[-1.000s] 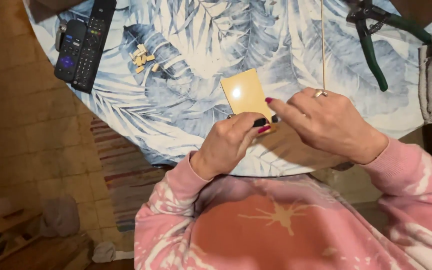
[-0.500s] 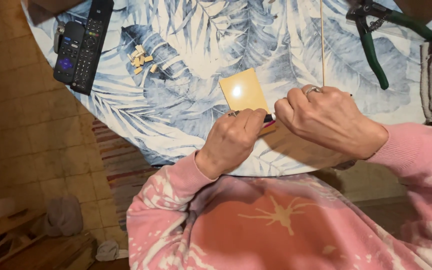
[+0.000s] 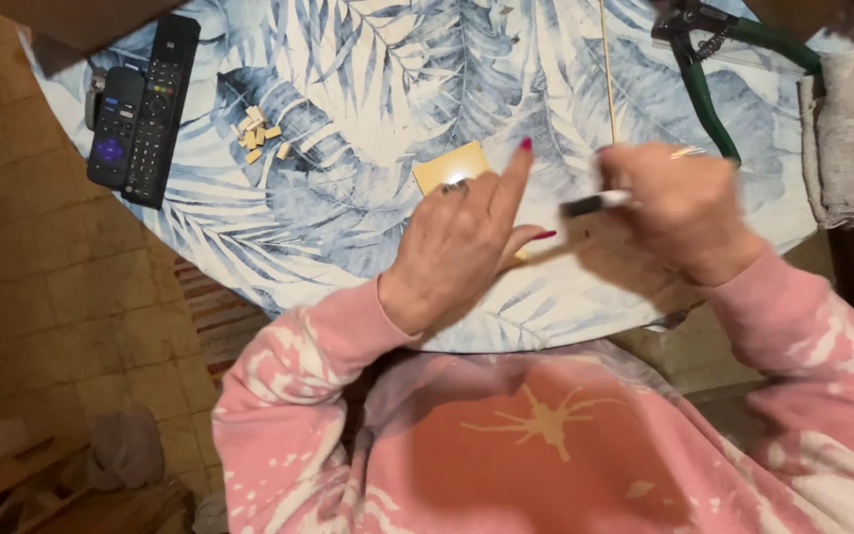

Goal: The person is marking, measuring, and cutting wooden pieces to customize or repair a decorative box.

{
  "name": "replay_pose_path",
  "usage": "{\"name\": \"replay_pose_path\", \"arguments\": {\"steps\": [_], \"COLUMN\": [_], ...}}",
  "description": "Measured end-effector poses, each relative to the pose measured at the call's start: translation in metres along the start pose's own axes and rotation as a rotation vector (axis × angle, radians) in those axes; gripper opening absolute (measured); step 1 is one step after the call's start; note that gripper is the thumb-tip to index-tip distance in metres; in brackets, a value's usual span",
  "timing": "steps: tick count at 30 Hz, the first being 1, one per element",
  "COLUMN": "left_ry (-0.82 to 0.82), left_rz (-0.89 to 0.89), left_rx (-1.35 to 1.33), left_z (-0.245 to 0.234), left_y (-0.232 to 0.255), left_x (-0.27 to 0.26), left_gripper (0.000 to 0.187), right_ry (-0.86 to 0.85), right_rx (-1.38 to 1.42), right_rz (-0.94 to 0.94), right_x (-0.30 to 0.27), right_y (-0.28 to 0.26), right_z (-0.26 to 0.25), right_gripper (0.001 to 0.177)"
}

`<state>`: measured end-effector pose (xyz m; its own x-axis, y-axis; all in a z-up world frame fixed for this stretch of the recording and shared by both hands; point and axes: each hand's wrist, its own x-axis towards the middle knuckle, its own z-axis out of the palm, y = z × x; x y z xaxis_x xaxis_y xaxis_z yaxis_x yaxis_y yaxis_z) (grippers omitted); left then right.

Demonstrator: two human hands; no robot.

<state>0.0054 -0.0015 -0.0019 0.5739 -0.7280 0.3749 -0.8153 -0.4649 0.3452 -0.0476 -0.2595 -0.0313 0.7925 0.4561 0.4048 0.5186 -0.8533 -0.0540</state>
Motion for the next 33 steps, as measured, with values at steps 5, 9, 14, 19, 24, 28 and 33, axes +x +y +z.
{"name": "replay_pose_path", "arguments": {"steps": [5,9,14,19,24,28,33], "left_ry": [-0.016,-0.109,-0.006,0.029,-0.015,0.104,0.108], "left_rz": [0.106,0.186,0.204,0.09,0.035,0.034,0.018], "left_rx": [-0.011,-0.03,-0.08,0.013,0.034,-0.024,-0.038], "left_z": [0.039,0.085,0.144,0.187,0.201,0.227,0.266], "left_y": [-0.026,-0.038,-0.044,-0.053,-0.052,-0.052,-0.048], "left_x": [0.029,0.073,0.126,0.168,0.187,0.201,0.219], "left_gripper": [0.058,0.049,0.034,0.034,0.031,0.024,0.037], "right_ry": [0.366,0.482,0.195,0.139,0.155,0.27,0.365], "right_rx": [-0.071,0.478,-0.005,-0.031,-0.005,0.014,0.02], "right_rz": [0.402,0.525,0.5,0.564,0.63,0.591,0.551], "right_x": [-0.073,-0.091,-0.057,-0.064,-0.072,-0.09,-0.095], "right_y": [0.068,0.084,0.066,0.089,0.097,0.105,0.103], "right_z": [0.003,0.006,0.018,0.057,0.069,0.062,0.046], "right_gripper": [0.013,0.031,0.026,0.028,0.029,0.028,0.028]}}
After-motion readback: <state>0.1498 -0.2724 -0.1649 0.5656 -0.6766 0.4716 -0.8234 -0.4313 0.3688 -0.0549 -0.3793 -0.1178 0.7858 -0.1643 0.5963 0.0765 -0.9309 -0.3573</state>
